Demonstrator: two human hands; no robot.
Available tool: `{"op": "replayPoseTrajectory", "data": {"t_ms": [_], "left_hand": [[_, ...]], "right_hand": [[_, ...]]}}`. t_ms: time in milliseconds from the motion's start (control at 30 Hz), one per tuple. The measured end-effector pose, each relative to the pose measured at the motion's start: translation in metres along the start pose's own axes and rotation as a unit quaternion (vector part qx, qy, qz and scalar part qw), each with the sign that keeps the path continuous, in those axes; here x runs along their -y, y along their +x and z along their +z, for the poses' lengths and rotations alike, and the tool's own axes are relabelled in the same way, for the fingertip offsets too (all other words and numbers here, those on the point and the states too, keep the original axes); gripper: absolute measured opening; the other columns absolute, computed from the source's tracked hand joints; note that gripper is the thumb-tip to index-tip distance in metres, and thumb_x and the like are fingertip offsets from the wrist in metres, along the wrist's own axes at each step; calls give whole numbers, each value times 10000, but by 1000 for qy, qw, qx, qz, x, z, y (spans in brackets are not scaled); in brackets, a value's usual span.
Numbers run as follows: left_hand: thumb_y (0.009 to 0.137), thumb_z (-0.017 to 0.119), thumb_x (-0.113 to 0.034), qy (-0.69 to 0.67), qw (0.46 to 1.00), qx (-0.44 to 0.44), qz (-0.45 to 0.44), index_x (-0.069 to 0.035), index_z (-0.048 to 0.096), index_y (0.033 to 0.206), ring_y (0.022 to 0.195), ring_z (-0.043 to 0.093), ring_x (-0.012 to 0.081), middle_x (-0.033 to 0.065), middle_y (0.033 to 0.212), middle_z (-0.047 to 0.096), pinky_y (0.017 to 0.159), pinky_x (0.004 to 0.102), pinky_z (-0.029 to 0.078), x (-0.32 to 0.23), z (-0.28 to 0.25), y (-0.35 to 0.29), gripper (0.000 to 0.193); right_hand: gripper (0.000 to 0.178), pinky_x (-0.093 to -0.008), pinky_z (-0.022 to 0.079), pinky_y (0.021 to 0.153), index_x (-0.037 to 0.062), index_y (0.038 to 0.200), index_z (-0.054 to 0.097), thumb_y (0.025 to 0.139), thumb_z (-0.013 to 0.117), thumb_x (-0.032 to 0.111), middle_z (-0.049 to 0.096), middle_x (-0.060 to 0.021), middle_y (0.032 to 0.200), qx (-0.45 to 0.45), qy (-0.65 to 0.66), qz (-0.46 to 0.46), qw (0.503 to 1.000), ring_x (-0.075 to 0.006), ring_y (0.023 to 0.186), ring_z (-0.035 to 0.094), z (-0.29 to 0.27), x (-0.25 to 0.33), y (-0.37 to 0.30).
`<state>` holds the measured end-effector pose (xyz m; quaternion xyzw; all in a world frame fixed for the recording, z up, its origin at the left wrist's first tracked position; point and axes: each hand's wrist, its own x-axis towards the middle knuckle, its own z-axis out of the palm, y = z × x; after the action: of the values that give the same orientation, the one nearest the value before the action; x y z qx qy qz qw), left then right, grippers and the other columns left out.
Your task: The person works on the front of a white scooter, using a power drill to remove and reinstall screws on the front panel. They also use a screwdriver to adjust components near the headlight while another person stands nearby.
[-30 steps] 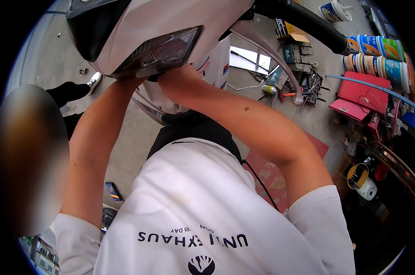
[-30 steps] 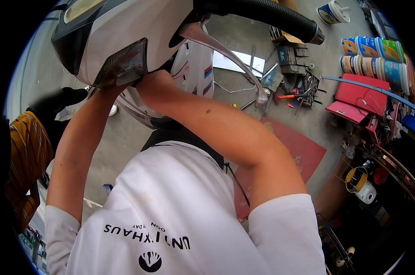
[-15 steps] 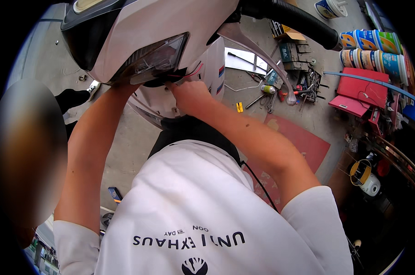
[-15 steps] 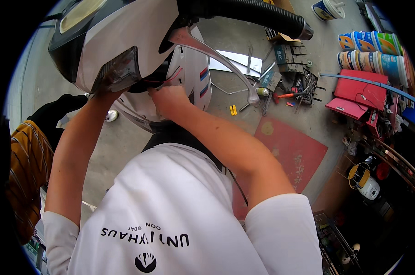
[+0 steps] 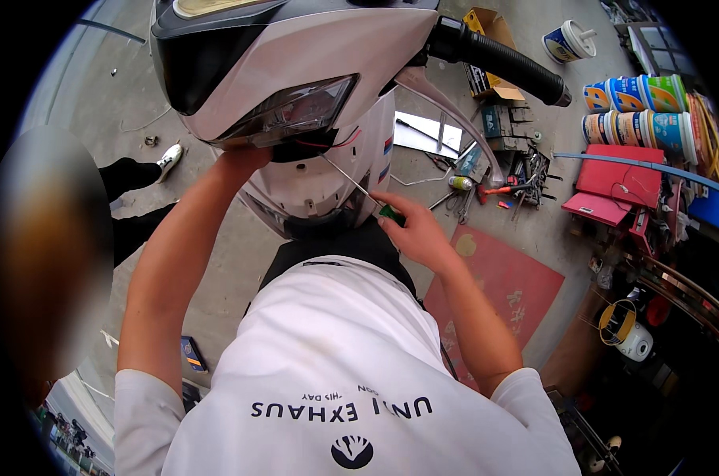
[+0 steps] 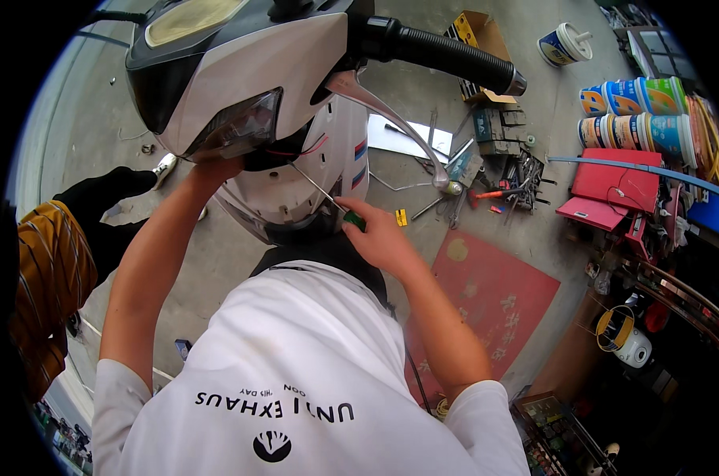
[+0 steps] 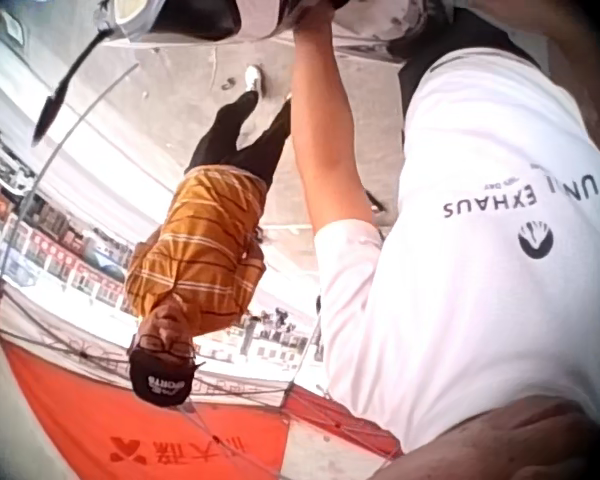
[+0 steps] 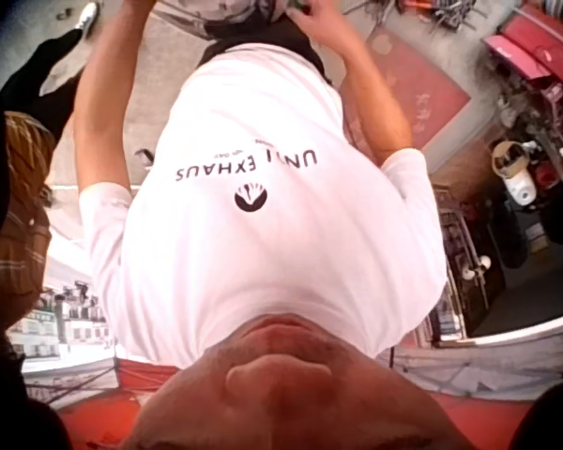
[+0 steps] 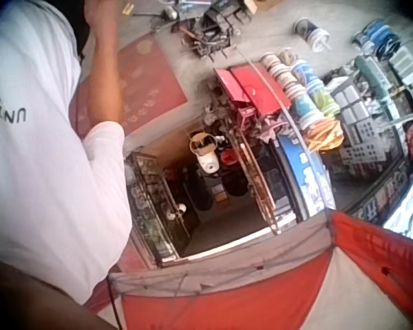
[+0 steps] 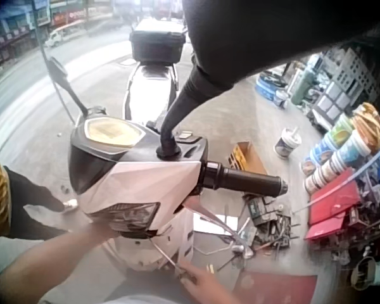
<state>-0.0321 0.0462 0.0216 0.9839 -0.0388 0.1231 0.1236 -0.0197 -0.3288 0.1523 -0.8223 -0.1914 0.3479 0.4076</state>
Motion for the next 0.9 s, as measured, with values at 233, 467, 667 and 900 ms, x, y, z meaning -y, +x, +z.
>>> {"op": "replayPoseTrajectory", "data": {"t_ms": [233,467,667,900], "left_hand": [[934,497,-145,24,997,-3,-72,-92,505,1362,1255,501,337,165,1348,536,1075,435,393,-36,-19,27,431],[949,503,-402,-27,996,20,-77,-100,546,1323,1203,557,311,157,1306,583,1010,417,442,-34,-32,32,483],[967,520,-435,23,990,49,-128,-116,505,1360,1112,614,364,128,1235,637,966,440,485,-81,-63,45,506],[919,593,-89,-655,510,82,-552,-106,496,1343,1148,590,232,143,1251,572,975,359,501,-59,-48,0,435]], "right_hand": [[365,-279,453,605,50,1233,604,881,644,135,617,-37,769,-65,151,134,977,-116,652,550,-1,-37,-51],[324,-246,346,430,45,1194,592,880,637,112,552,-7,673,-222,199,290,909,-74,496,461,-8,-142,-86],[340,-281,349,411,28,1193,582,862,604,102,557,-34,677,-183,206,418,866,-102,478,468,9,-210,-99],[327,-291,345,410,18,1177,580,854,594,76,549,-40,677,-139,202,433,867,-117,473,461,26,-237,-87]]}}
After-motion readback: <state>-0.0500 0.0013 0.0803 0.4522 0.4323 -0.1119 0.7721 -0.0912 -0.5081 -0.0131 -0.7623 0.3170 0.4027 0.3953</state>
